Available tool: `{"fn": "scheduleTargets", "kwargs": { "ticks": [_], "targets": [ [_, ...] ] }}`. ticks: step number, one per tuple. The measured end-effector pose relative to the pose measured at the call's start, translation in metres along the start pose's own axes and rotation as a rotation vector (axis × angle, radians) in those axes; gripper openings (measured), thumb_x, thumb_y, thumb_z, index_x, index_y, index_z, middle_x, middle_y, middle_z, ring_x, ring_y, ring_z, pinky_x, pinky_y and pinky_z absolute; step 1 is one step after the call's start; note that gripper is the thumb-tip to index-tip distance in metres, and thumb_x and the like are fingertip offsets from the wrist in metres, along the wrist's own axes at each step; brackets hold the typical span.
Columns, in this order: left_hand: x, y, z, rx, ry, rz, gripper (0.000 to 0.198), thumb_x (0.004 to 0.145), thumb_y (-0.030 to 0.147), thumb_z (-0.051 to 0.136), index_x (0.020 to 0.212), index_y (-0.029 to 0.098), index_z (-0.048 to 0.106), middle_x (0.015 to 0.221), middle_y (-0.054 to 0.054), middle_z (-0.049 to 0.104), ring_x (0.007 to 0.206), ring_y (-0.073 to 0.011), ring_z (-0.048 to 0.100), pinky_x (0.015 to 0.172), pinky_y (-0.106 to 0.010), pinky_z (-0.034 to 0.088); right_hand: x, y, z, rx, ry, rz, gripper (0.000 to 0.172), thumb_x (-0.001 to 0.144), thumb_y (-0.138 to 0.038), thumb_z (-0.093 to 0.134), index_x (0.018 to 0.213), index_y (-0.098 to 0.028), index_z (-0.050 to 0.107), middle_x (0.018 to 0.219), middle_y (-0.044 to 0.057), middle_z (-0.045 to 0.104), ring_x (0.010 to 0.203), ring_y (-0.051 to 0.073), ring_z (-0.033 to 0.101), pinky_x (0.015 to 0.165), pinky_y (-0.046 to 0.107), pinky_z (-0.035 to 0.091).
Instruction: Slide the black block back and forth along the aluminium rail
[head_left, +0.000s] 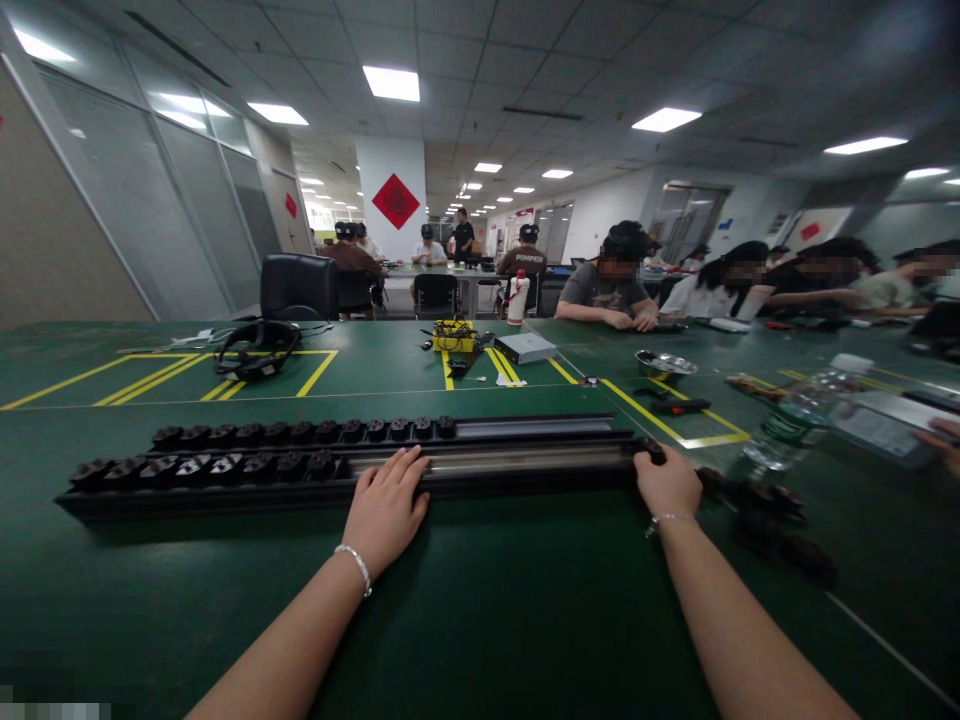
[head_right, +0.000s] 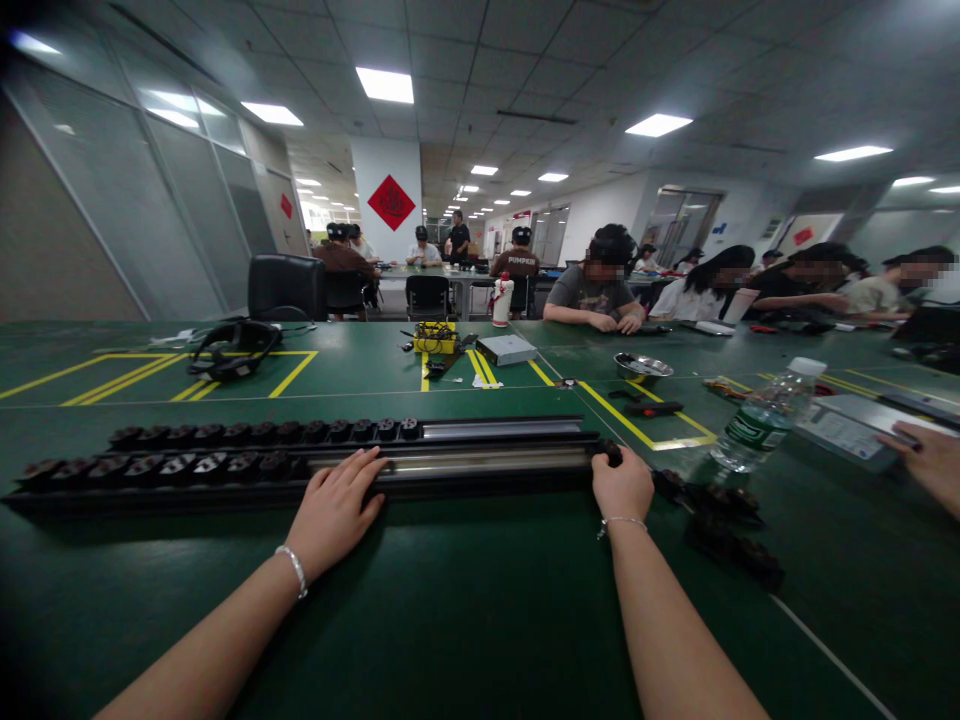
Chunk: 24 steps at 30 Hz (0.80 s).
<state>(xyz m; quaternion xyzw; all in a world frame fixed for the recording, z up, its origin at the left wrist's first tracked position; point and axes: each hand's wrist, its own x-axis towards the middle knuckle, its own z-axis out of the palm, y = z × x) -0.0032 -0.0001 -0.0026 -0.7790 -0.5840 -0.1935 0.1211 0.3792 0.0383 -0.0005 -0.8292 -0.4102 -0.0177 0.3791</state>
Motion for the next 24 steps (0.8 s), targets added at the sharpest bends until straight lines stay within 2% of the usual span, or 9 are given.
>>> {"fn": "scheduleTargets", "kwargs": {
  "ticks": [12,24],
  "targets": [
    [-0.0004,0.0003,-0.0002,-0.009,-0.003,-0.004,0.041,0.081,0.030,0.041,0.121,0.027,0.046,0.134,0.000,0.043,0.124,-0.0200,0.036,0.095,-0.040,0.031,0.0030,0.0064,0.0053,-0.001,0.054,-0.048,0.040,0.069,-0.032,0.045,0.097,-0.011,0.063,0.090,0.013,0.063,0.084,0.024,0.055,0.076,0.034,0.042],
    [-0.0006,0.0001,0.0007,-0.005,-0.005,0.000,0.041,0.081,0.031,0.040,0.122,0.027,0.045,0.136,-0.001,0.041,0.124,-0.0202,0.035,0.095,-0.040,0.030,0.0018,0.0011,-0.0022,-0.023,-0.012,0.019,0.041,0.070,-0.035,0.044,0.100,-0.015,0.063,0.094,0.012,0.063,0.087,0.026,0.055,0.077,0.036,0.042]
  ]
}}
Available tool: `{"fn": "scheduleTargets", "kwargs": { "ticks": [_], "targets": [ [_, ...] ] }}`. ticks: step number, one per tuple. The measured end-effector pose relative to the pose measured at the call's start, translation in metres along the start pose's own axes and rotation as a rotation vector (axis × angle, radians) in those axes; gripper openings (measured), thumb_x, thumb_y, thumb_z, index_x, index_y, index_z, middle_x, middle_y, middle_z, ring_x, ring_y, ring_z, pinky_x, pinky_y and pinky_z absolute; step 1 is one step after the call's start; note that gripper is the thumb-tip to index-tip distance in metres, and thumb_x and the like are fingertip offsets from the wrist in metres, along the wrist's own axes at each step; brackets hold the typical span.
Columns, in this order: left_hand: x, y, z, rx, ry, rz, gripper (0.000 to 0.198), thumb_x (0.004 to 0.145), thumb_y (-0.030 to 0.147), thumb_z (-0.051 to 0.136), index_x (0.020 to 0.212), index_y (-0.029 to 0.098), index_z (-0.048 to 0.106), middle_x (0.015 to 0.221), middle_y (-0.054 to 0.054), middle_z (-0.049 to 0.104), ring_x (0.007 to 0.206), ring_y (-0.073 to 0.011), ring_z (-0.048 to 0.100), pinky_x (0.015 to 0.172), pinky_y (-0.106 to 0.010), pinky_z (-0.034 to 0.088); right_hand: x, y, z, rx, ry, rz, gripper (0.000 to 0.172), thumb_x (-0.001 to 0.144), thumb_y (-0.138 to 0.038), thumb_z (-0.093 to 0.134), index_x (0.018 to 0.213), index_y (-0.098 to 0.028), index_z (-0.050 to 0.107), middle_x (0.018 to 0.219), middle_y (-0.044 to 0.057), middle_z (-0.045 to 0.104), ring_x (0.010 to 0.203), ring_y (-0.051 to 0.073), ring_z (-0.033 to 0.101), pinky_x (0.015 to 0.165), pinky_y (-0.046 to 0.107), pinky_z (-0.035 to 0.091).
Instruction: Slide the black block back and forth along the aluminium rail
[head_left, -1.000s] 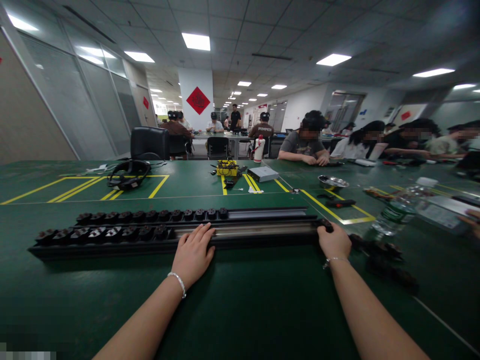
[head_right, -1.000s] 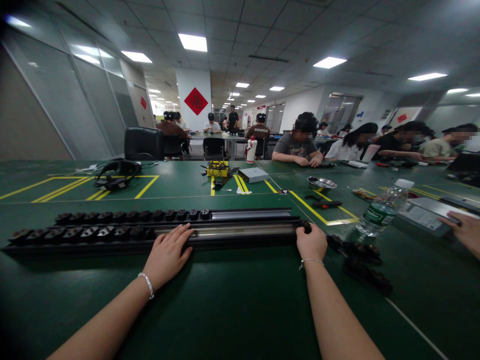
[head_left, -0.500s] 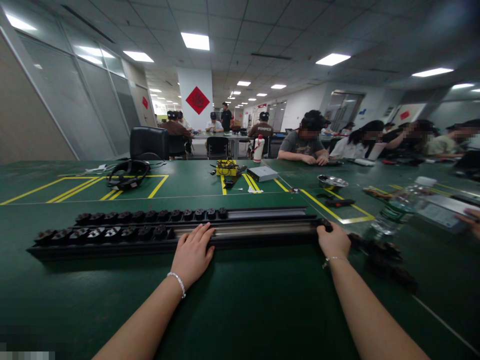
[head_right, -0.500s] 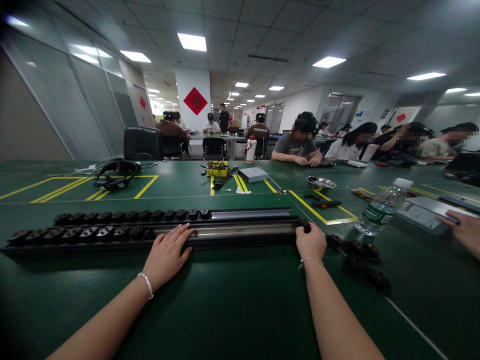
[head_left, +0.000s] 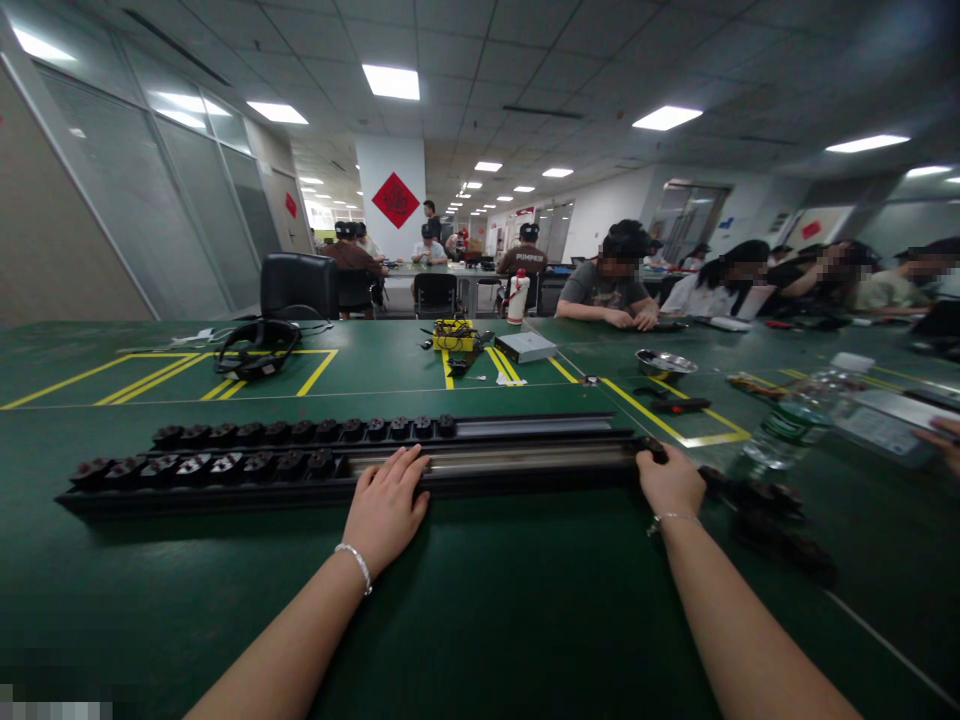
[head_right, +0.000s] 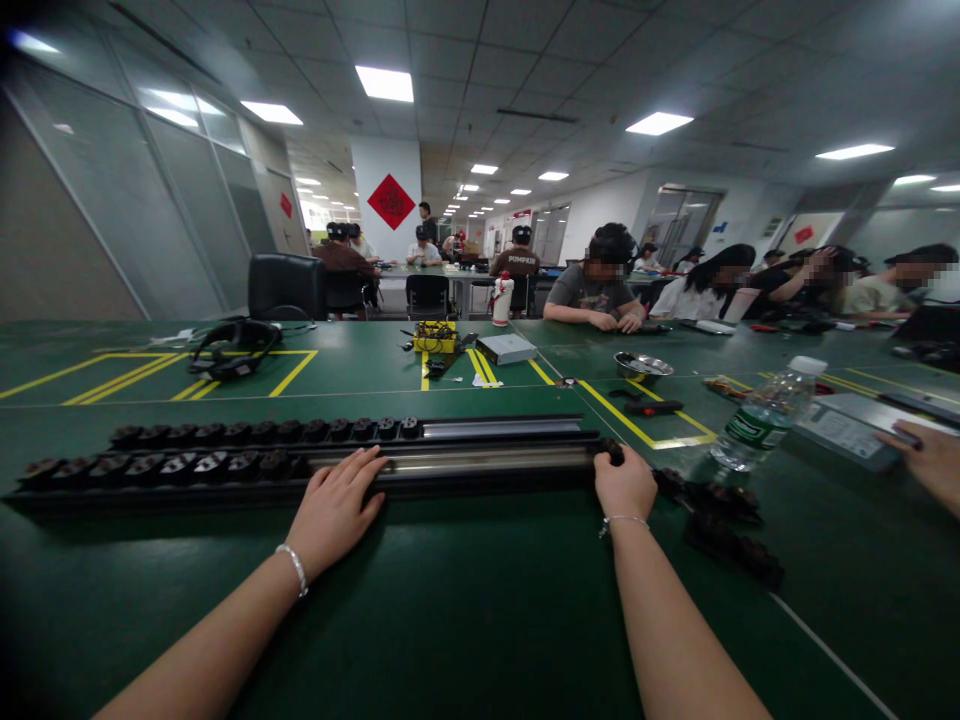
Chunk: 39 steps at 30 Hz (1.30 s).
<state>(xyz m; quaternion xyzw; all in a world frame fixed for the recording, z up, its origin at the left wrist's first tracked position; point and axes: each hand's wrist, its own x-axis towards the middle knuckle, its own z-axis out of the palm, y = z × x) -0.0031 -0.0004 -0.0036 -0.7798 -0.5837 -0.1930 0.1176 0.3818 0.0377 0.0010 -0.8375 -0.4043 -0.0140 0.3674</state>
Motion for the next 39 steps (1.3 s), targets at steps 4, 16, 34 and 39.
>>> {"fn": "scheduleTargets", "kwargs": {
  "ticks": [4,16,34,39],
  "targets": [
    [-0.0001,0.0004,-0.0013,-0.006,-0.002,-0.004,0.041,0.081,0.031,0.039,0.122,0.027,0.045,0.135,-0.001,0.041,0.124,-0.0202,0.035,0.095,-0.040,0.030,-0.0004,0.0001,-0.0003,0.004,0.002,0.003,0.041,0.069,-0.035,0.044,0.099,-0.015,0.063,0.092,0.012,0.064,0.085,0.026,0.056,0.076,0.036,0.042],
    [0.0001,0.0012,-0.0025,0.005,-0.002,0.000,0.041,0.081,0.030,0.040,0.121,0.027,0.046,0.135,-0.001,0.041,0.124,-0.0202,0.035,0.094,-0.040,0.031,0.0012,0.0017,0.0003,-0.041,0.026,0.003,0.040,0.070,-0.036,0.044,0.099,-0.016,0.063,0.087,0.010,0.064,0.078,0.023,0.056,0.072,0.033,0.042],
    [-0.0002,0.0000,-0.0006,-0.010,0.002,-0.012,0.041,0.080,0.031,0.041,0.121,0.028,0.046,0.135,-0.001,0.042,0.124,-0.0207,0.035,0.096,-0.040,0.030,-0.0023,-0.0021,-0.0041,0.000,0.028,-0.009,0.040,0.071,-0.035,0.043,0.098,-0.014,0.064,0.088,0.011,0.064,0.077,0.023,0.056,0.071,0.034,0.042],
    [-0.0002,0.0004,-0.0019,-0.004,0.004,0.003,0.040,0.081,0.031,0.040,0.121,0.027,0.046,0.135,-0.001,0.041,0.124,-0.0202,0.035,0.096,-0.040,0.030,-0.0014,-0.0021,-0.0038,-0.009,0.010,0.006,0.040,0.071,-0.035,0.043,0.099,-0.015,0.063,0.090,0.011,0.064,0.079,0.023,0.056,0.072,0.034,0.042]
  ]
}}
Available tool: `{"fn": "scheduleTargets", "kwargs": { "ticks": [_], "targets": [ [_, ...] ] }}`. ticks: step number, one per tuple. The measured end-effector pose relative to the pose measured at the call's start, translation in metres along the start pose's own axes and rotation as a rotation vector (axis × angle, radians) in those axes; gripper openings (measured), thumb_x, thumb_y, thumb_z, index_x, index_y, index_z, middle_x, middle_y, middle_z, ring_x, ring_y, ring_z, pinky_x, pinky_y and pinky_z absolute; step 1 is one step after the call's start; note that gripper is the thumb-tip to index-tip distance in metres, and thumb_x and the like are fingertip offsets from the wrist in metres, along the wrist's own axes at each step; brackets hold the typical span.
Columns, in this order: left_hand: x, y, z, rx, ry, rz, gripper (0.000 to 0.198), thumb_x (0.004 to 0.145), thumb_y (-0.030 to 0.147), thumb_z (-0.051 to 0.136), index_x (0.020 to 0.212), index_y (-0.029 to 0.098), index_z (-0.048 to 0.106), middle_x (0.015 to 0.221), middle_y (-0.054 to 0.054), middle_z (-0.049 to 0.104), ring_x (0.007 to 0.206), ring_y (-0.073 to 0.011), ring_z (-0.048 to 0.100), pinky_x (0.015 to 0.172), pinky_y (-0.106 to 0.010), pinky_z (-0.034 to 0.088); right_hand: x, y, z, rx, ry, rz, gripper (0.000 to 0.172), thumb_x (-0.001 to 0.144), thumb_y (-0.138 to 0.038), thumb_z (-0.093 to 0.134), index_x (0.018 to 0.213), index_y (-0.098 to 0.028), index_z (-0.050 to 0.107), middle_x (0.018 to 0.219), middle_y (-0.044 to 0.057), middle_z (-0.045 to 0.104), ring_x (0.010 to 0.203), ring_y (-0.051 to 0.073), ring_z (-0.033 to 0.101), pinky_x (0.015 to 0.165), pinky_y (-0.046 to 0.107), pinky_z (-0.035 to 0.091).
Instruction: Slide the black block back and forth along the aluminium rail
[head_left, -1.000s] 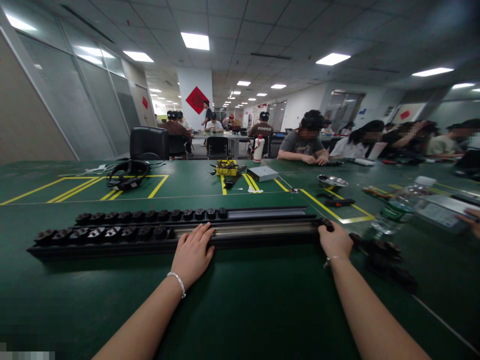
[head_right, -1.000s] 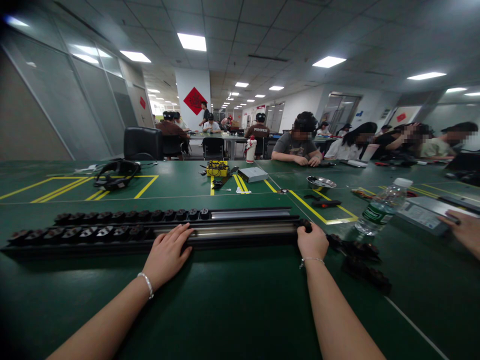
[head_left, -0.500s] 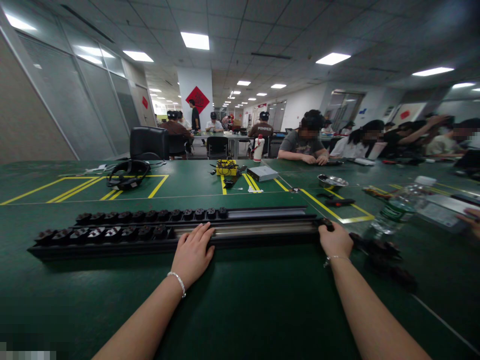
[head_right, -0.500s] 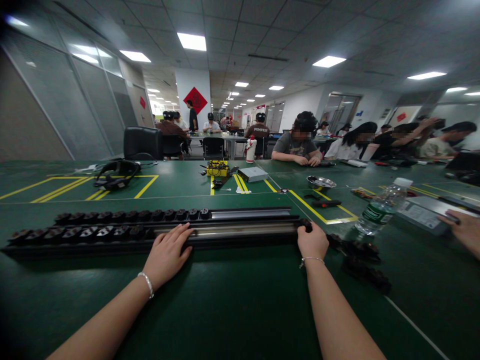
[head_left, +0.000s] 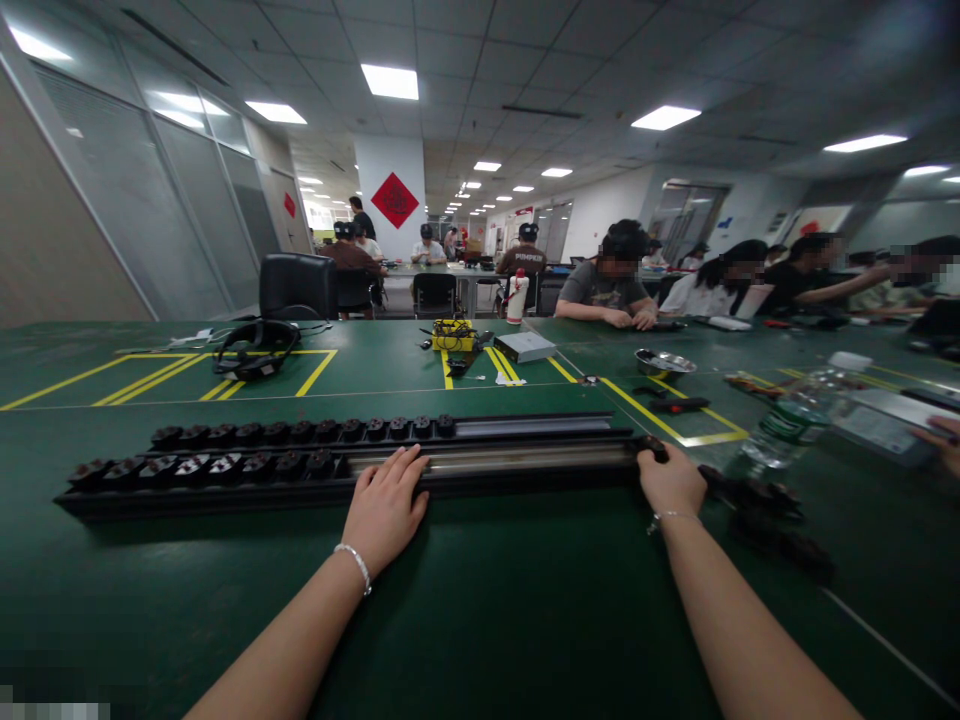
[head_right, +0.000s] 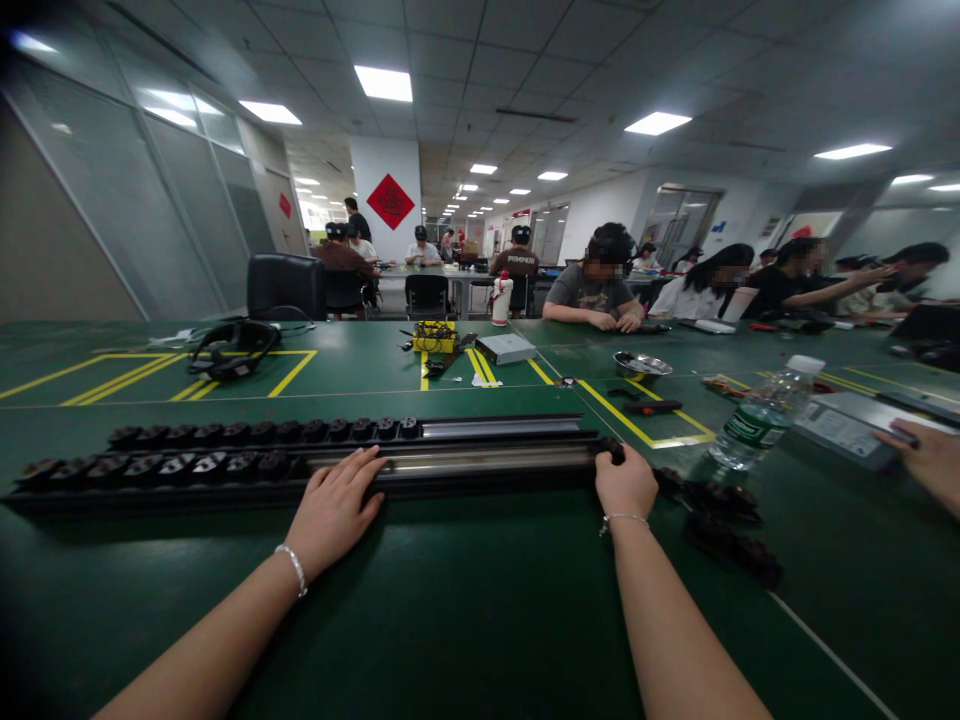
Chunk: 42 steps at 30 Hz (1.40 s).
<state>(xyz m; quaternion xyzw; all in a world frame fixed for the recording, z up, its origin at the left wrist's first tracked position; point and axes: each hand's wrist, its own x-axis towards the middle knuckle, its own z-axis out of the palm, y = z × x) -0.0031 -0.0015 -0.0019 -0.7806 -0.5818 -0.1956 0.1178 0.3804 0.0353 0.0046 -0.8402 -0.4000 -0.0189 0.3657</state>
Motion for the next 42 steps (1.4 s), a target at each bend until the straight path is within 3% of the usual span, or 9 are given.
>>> {"fn": "scheduleTargets", "kwargs": {
  "ticks": [14,42],
  "targets": [
    [0.0006,-0.0006,0.0009,-0.014,-0.009,-0.008,0.041,0.081,0.030,0.040,0.121,0.028,0.045,0.136,-0.001,0.041,0.124,-0.0210,0.035,0.095,-0.041,0.031,0.0012,0.0008,-0.0004,-0.013,-0.004,0.036,0.042,0.070,-0.034,0.043,0.104,-0.016,0.062,0.095,0.012,0.063,0.084,0.027,0.056,0.075,0.037,0.042],
    [0.0001,-0.0015,0.0013,0.007,0.001,0.005,0.040,0.081,0.029,0.040,0.121,0.027,0.046,0.136,-0.001,0.041,0.124,-0.0204,0.035,0.095,-0.040,0.031,-0.0018,-0.0020,-0.0002,-0.049,0.018,0.107,0.042,0.073,-0.037,0.044,0.107,-0.019,0.061,0.085,0.011,0.063,0.075,0.023,0.056,0.069,0.034,0.042]
  ]
}}
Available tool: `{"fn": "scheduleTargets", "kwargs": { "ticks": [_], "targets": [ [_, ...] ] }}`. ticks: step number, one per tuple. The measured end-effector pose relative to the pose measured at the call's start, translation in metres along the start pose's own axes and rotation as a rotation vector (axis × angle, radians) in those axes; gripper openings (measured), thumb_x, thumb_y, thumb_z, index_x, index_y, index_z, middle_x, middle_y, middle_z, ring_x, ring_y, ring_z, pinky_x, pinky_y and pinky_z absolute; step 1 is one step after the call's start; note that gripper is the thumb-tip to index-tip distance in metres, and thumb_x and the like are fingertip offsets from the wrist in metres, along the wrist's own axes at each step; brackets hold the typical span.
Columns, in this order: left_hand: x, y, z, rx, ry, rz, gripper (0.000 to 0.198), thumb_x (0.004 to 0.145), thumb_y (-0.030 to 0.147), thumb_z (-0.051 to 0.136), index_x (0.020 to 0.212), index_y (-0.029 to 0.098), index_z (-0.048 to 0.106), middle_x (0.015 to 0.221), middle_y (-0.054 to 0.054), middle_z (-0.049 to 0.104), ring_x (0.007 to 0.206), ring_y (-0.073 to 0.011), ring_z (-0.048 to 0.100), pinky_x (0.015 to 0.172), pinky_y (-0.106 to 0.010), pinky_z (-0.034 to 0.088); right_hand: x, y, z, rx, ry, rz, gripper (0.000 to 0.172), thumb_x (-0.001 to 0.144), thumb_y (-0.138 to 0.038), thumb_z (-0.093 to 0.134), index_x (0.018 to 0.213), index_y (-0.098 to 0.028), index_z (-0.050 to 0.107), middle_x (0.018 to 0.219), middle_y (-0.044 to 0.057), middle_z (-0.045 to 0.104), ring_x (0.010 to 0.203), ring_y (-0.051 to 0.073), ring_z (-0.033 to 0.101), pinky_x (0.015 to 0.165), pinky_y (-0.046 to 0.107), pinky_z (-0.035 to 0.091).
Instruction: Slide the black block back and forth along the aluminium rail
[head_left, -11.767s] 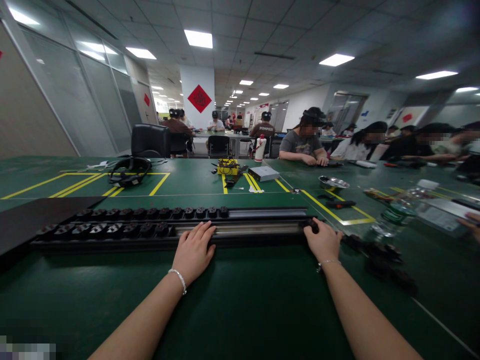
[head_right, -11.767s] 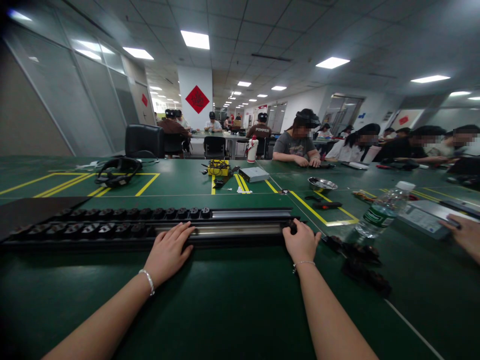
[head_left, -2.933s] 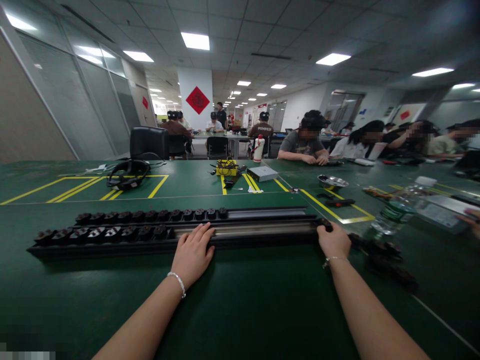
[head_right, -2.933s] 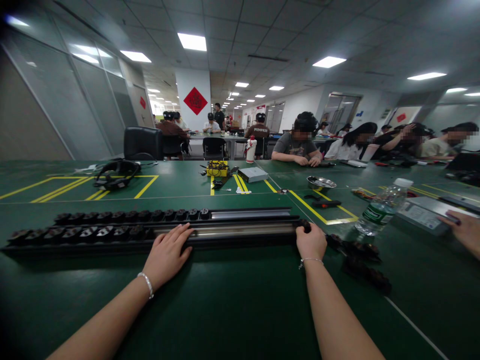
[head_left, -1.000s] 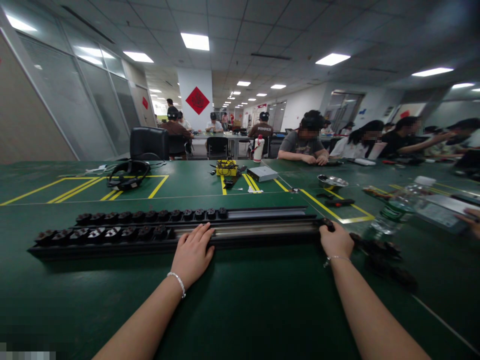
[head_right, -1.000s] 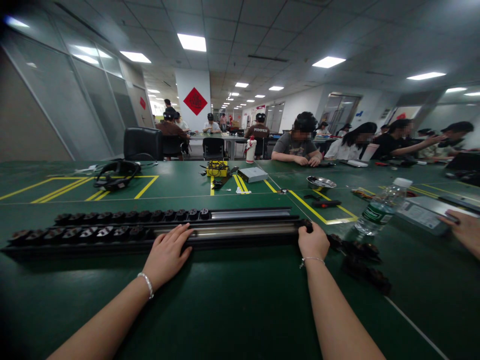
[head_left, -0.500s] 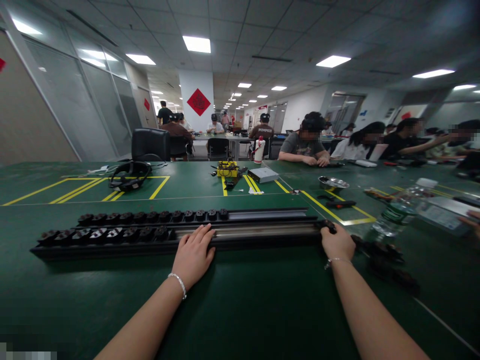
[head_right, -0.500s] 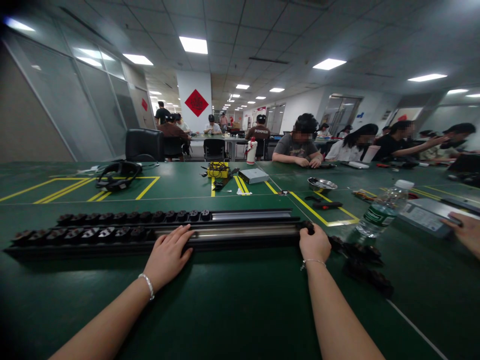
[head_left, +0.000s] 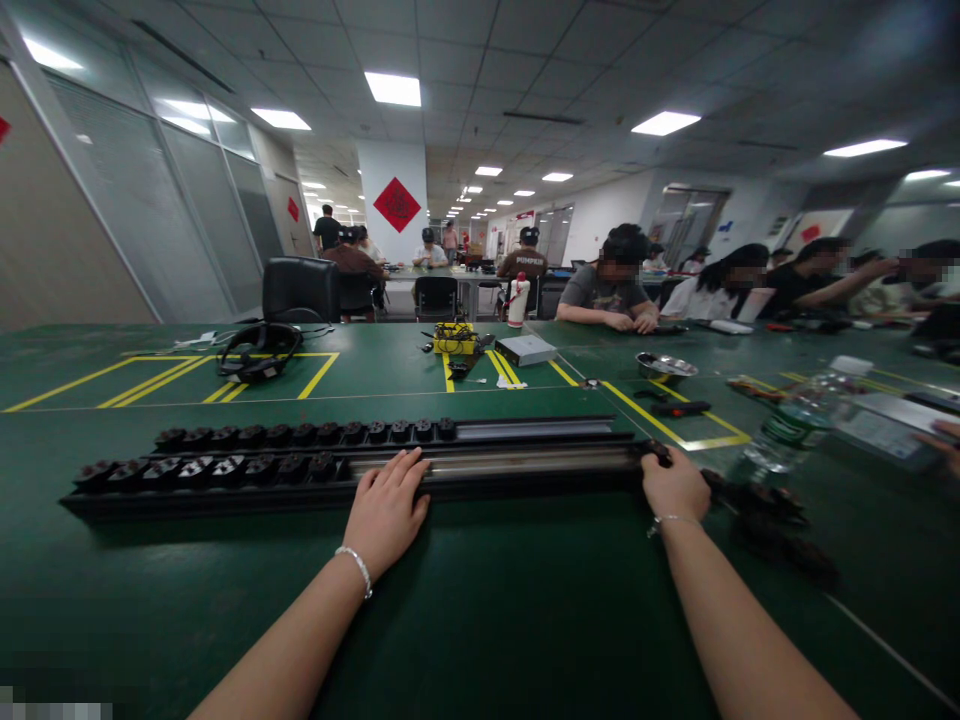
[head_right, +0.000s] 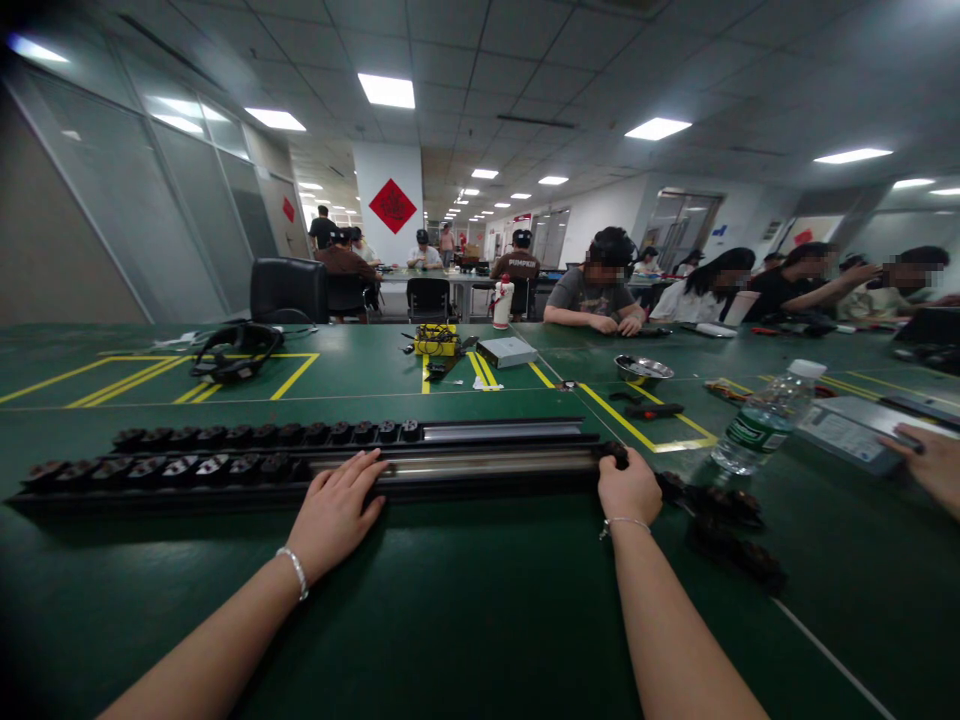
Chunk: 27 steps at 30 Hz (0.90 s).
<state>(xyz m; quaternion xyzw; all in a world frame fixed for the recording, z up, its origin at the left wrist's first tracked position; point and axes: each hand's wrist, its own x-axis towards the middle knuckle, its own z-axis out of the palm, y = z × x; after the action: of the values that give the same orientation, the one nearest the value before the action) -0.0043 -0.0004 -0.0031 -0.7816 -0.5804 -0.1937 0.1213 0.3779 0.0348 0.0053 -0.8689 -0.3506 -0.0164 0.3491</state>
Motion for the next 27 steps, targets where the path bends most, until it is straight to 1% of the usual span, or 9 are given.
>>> {"fn": "scheduleTargets", "kwargs": {
  "ticks": [7,13,21,27],
  "targets": [
    [0.0003,0.0012,-0.0022,0.001,-0.001,-0.002,0.040,0.081,0.030,0.041,0.120,0.026,0.046,0.135,-0.001,0.041,0.123,-0.0197,0.036,0.095,-0.039,0.031,0.0004,-0.0002,-0.0017,0.028,0.001,0.025,0.043,0.072,-0.037,0.045,0.109,-0.020,0.060,0.087,0.010,0.063,0.074,0.024,0.056,0.069,0.035,0.042],
    [0.0004,0.0003,-0.0001,0.000,-0.001,-0.002,0.040,0.081,0.031,0.041,0.120,0.027,0.046,0.135,0.000,0.042,0.124,-0.0198,0.036,0.095,-0.040,0.031,0.0025,0.0023,0.0008,0.062,0.020,-0.004,0.042,0.071,-0.035,0.046,0.107,-0.018,0.061,0.088,0.010,0.063,0.074,0.022,0.055,0.070,0.033,0.042],
    [0.0003,-0.0001,0.0004,-0.012,-0.002,-0.005,0.041,0.080,0.030,0.042,0.120,0.027,0.046,0.135,-0.001,0.041,0.124,-0.0199,0.035,0.095,-0.039,0.031,0.0030,0.0026,-0.0006,0.040,0.014,0.031,0.044,0.071,-0.037,0.045,0.109,-0.021,0.060,0.093,0.010,0.063,0.077,0.024,0.056,0.069,0.034,0.042],
    [0.0004,0.0001,-0.0001,-0.018,0.007,-0.001,0.041,0.080,0.029,0.041,0.120,0.028,0.046,0.134,-0.001,0.042,0.124,-0.0206,0.036,0.095,-0.040,0.031,0.0032,0.0041,0.0002,0.050,0.031,0.017,0.044,0.071,-0.037,0.045,0.108,-0.019,0.060,0.093,0.012,0.063,0.076,0.024,0.056,0.069,0.034,0.043]
  ]
}}
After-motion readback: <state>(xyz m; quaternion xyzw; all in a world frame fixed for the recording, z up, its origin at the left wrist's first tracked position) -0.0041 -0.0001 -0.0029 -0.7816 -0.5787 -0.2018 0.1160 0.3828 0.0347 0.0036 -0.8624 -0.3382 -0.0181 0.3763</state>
